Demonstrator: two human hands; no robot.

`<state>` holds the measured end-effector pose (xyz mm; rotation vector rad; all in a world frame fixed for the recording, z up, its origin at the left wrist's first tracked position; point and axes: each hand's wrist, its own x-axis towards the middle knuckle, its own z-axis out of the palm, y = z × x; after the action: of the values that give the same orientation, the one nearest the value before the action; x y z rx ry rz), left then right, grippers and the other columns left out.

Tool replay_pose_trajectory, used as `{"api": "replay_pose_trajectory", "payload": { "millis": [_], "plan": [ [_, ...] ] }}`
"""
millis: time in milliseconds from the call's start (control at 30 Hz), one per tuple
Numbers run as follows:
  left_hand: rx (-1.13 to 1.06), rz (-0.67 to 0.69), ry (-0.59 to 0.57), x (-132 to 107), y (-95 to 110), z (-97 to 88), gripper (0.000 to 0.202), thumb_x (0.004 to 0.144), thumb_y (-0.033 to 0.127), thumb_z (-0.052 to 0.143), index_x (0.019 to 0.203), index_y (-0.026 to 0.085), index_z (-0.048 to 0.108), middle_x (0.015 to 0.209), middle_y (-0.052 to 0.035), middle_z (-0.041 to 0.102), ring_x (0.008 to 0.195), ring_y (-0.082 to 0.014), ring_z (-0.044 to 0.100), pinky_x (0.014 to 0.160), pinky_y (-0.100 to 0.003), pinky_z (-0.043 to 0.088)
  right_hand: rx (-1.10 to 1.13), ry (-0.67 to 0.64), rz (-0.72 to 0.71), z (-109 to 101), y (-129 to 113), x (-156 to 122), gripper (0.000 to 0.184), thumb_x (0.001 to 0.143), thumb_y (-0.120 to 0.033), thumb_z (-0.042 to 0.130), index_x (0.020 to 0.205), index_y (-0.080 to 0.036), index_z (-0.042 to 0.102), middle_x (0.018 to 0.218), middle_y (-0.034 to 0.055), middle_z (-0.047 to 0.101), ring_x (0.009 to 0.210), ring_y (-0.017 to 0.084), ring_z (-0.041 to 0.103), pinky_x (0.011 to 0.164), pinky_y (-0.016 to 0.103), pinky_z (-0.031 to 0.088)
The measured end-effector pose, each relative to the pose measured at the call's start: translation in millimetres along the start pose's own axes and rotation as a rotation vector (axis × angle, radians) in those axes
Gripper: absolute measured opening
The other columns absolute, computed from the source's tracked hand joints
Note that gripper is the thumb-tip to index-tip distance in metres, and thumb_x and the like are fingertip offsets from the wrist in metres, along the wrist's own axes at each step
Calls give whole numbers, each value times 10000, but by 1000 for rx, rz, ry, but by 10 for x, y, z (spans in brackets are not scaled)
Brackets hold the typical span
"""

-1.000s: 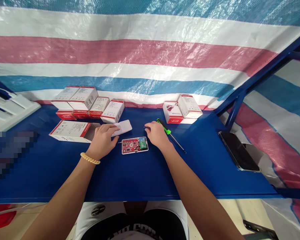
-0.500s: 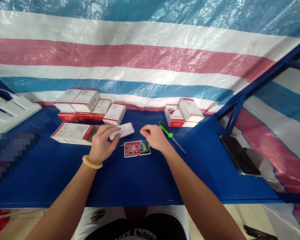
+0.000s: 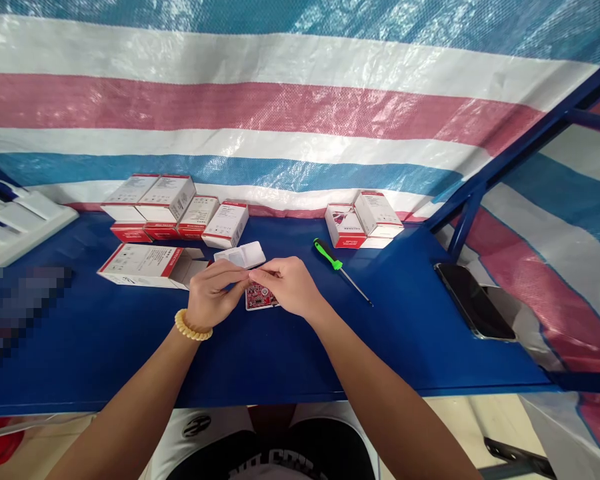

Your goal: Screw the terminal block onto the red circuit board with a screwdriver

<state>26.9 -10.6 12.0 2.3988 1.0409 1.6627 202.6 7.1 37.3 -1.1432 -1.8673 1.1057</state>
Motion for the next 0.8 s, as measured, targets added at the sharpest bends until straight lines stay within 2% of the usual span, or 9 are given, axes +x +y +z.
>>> {"api": "replay_pose_trajectory", "payload": {
  "millis": [67,133,233,300,367,467,600,700,800],
  "plan": [
    [30,-57,-11,7,-3,-27,41,834,138,638,835,163,670,771,-27,699,720,-128,624,714,-257,504,-159,53,-55,-71,63,-31,348,855,-475,599,856,-152,731,757,42,661,682,161,588,622,277,446],
    [82,-167,-33,23,-16,-82,67,859,165,594,836,151,655,763,-32,678,711,-131,603,694,-253,483,-321,42,-152,-173,151,-73,416,776,-487,700,1025,-153,703,969,79,665,904,221,601,806,344,484],
    [130,-347,-153,63,-40,-190,168,895,206,511,775,153,617,711,-19,638,632,-118,554,611,-242,425,-485,-156,-193,-312,313,-143,818,622,-491,831,1311,-158,542,1307,129,530,1254,329,427,1046,496,380],
    [171,-426,-308,92,-44,-251,234,896,228,482,692,164,576,653,-5,613,582,-115,524,579,-252,379,-519,-249,-138,-349,417,-189,804,673,-455,807,1350,-154,494,1332,139,503,1272,325,415,1052,519,378],
    [249,-475,-493,113,-34,-289,286,884,259,480,615,173,526,599,2,591,551,-122,504,563,-269,335,-496,-242,-119,-342,500,-237,679,730,-369,776,1319,-157,514,1292,131,522,1202,281,487,1027,471,428],
    [374,-520,-698,120,-13,-306,313,866,307,488,579,182,503,599,-6,607,566,-146,524,549,-283,286,-441,-130,-210,-321,566,-304,613,720,-244,783,1280,-180,539,1266,101,538,1152,235,526,1005,395,466],
    [506,-541,-827,101,-2,-295,323,862,329,471,572,193,515,606,-25,621,590,-184,554,530,-288,251,-436,1,-330,-429,582,-366,577,710,-158,776,1249,-206,575,1240,69,575,1158,221,536,1009,358,475],
    [523,-547,-817,95,-6,-292,312,861,328,475,582,199,528,594,-21,614,586,-188,564,520,-284,253,-433,123,-311,-635,636,-397,568,714,-256,798,1246,-221,603,1238,66,586,1130,230,570,976,352,504],
    [524,-562,-681,104,-32,-320,305,871,323,480,599,195,537,595,-17,609,583,-178,564,524,-281,291,-372,381,-284,-875,761,-423,601,720,-368,796,1269,-216,603,1229,80,597,1097,250,598,958,377,514]
  ]
}}
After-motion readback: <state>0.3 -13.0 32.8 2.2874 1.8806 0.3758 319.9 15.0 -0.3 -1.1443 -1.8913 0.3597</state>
